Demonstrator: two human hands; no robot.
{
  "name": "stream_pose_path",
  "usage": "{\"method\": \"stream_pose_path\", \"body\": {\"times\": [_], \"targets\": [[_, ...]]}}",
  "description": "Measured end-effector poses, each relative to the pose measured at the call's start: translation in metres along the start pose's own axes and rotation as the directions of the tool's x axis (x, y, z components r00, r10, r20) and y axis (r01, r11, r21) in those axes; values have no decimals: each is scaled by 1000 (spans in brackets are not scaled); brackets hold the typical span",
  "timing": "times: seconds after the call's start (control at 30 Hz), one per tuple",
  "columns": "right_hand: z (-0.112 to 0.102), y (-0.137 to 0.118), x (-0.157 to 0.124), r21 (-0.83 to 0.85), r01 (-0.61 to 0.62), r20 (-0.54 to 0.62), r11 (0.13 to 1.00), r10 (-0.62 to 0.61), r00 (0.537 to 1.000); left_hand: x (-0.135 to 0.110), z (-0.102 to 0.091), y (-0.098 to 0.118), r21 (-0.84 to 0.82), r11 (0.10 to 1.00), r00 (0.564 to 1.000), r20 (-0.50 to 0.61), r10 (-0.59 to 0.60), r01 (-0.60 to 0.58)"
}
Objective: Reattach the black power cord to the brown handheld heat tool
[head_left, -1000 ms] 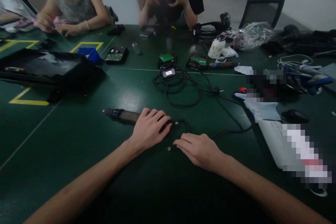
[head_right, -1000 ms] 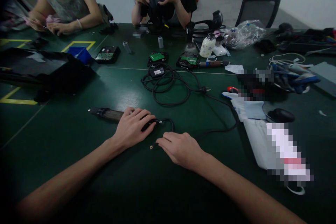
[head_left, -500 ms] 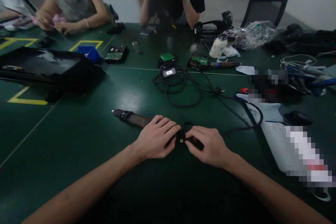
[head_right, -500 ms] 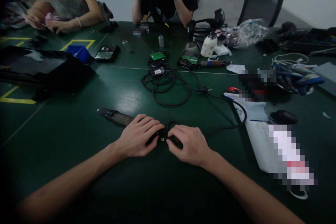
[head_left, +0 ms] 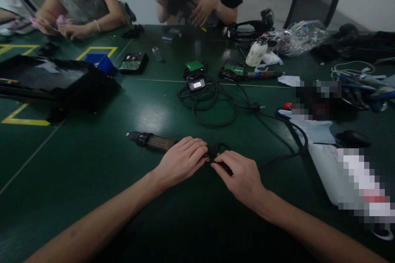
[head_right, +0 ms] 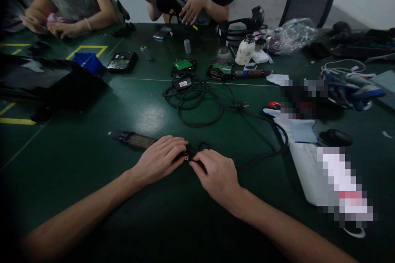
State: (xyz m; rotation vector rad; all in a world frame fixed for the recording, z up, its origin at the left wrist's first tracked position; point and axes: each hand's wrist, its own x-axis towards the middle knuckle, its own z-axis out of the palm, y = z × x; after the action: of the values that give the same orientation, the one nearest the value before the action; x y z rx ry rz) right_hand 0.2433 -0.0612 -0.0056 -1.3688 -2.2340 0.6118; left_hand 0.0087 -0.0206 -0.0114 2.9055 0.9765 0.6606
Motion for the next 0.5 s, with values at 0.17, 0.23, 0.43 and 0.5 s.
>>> {"method": "stream_pose_path", "body": {"times": [0.17, 0.23, 0.43, 0.5], "targets": [[-1, 6, 4, -42, 46, 21, 998, -45, 999, 1, -3, 2, -29, 1000, 1000, 24, -9, 10], [-1, 8, 4, -47, 55, 17, 997, -54, 998, 1, -4, 3, -33, 999, 998, 53, -19, 21], [-3, 7, 0, 11, 62, -19, 998, -62, 998, -1, -3, 3, -15, 1000, 999, 32, -11, 12], [-4, 6, -1, 16, 55, -15, 998, -55, 998, -1, -3, 2, -6, 1000, 1000, 24, -5, 5]]}}
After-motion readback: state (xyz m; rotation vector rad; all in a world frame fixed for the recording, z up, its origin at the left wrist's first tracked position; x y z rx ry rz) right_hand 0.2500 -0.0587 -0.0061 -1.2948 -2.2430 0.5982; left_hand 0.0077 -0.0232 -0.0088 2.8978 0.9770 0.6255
